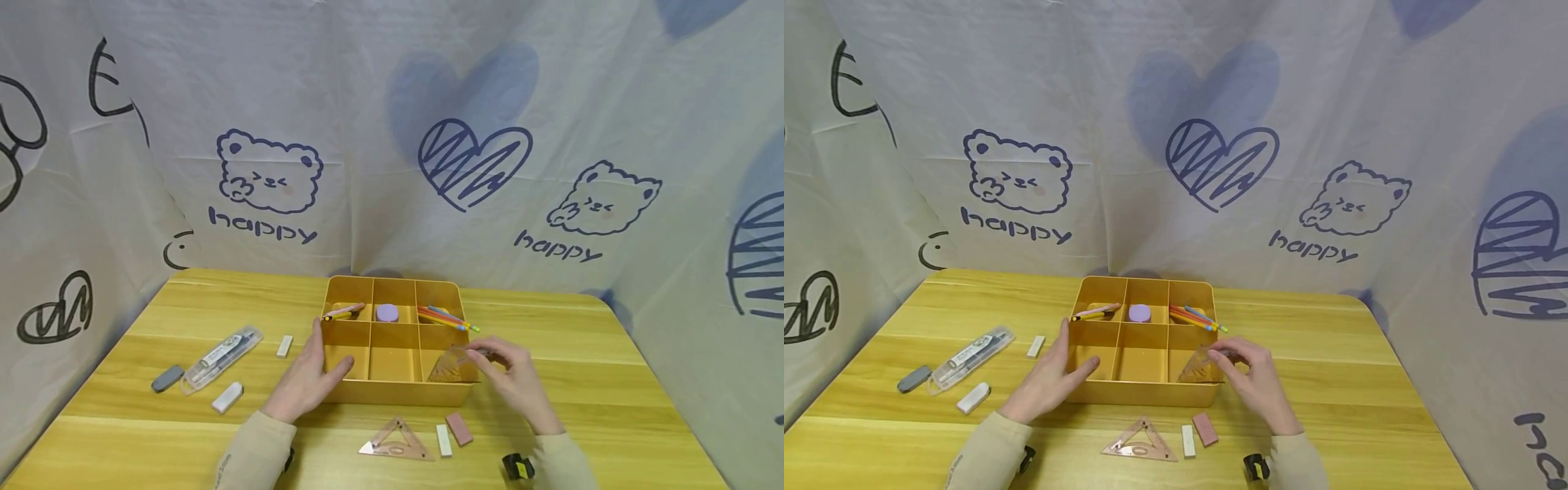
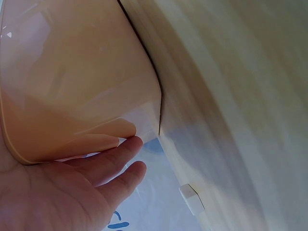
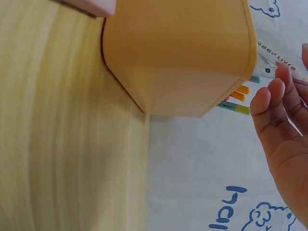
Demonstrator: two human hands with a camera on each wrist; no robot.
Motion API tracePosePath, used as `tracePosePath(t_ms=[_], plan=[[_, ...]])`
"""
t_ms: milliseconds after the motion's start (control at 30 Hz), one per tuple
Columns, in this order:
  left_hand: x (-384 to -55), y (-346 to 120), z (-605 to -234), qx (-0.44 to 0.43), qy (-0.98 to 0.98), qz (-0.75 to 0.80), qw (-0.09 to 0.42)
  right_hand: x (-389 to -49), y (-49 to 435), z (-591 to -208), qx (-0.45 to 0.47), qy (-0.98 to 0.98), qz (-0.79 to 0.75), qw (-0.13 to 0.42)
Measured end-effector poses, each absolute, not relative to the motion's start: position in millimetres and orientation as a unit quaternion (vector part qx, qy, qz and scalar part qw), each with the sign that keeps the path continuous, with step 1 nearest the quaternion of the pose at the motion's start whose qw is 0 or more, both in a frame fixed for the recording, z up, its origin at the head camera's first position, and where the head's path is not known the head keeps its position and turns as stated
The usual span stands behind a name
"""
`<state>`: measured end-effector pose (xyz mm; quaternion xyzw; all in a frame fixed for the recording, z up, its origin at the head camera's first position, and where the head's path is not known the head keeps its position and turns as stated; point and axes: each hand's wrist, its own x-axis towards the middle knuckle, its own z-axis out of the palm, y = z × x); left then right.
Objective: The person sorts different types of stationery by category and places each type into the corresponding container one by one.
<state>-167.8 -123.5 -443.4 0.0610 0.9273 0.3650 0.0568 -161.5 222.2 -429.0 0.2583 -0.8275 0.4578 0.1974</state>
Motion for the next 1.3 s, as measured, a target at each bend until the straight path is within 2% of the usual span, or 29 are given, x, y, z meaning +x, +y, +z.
tracePosePath(t_ms=[833,1067,1300], plan=[[-168.1,-123.4,-443.8,0.058,0.927,0.367,0.058,-166.0,216.8,-443.7,0.153,-0.896,0.406,0.093],[-167.6,-123.1,-443.2,0.056,0.927,0.366,0.061,-166.3,218.1,-444.2,0.142,-0.902,0.402,0.063],[-167.6,-123.1,-443.1,0.057,0.926,0.369,0.061,-166.5,221.7,-445.7,0.152,-0.901,0.402,0.054]])
